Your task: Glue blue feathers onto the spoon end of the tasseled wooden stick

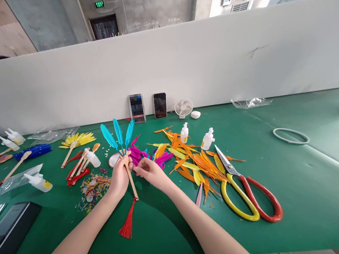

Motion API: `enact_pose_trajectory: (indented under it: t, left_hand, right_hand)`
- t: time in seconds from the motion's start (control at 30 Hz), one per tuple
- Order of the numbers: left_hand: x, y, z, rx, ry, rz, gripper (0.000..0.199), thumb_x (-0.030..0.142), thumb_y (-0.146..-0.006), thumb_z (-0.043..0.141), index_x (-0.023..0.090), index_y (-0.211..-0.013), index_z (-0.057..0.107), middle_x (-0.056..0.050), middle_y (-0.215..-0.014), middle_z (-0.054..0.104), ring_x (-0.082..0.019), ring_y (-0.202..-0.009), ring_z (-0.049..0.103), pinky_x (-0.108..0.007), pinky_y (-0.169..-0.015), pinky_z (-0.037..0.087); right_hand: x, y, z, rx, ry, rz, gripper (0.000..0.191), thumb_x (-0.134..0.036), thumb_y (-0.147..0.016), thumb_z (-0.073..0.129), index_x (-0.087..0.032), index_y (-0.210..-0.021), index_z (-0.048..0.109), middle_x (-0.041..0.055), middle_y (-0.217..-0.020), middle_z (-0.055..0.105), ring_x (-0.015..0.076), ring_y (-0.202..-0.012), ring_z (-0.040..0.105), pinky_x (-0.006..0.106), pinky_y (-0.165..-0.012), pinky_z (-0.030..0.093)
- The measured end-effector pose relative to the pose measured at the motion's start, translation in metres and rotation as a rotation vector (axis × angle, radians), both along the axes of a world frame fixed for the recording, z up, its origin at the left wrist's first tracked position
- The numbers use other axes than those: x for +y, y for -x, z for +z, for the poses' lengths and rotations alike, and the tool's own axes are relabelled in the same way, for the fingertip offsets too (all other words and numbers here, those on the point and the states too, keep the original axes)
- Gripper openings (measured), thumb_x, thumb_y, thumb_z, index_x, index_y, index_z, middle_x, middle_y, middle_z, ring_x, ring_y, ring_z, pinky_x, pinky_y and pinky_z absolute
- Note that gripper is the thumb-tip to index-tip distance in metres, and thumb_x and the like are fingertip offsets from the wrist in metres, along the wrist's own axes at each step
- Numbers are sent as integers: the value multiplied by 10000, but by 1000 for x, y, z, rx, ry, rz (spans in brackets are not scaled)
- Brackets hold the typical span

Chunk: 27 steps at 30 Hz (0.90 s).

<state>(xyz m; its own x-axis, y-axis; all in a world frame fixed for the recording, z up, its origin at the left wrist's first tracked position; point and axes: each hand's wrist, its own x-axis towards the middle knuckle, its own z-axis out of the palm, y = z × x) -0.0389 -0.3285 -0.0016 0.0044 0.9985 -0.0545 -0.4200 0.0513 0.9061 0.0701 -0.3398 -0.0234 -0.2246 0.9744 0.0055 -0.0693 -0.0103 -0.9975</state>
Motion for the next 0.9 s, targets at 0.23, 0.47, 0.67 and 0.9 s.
enact_pose_trajectory:
  t: [0.23, 0.47, 0.67, 0.9]
  left_hand:
    - [5, 1, -1, -58, 175, -20, 199, 331, -749, 404, 188, -621, 455, 20, -513, 450, -125, -563, 518, -252, -539, 407]
    - [1, 3, 0, -135, 67, -121, 195, 276, -616, 635, 168, -735, 524, 31, -636, 518, -88, -575, 520, -218, -523, 398]
    - [2, 5, 3, -97, 23, -113, 279, 315, -582, 685, 154, -760, 542, 33, -628, 503, -71, -565, 509, -171, -412, 317]
    - [3, 7, 3, -36, -32, -76, 285, 287, -586, 675, 168, -768, 492, 45, -600, 523, -60, -519, 484, -178, -464, 356]
  right_hand:
    - [-3, 4, -6, 31, 114, 170, 391, -369, -532, 697, -218, -732, 397, -67, -571, 561, 108, -530, 541, 280, -570, 427]
    - [-7, 6, -2, 29, 67, 160, 182, -207, -590, 600, -203, -712, 465, -63, -590, 504, 111, -585, 519, 271, -579, 420]
    - [-10, 3, 5, 125, 129, 212, 108, -186, -615, 530, -199, -720, 509, -52, -612, 527, 106, -606, 536, 263, -613, 434]
    - [-11, -2, 6, 301, 324, 287, 162, -154, -582, 527, -184, -736, 564, -30, -659, 569, 94, -614, 554, 253, -674, 442]
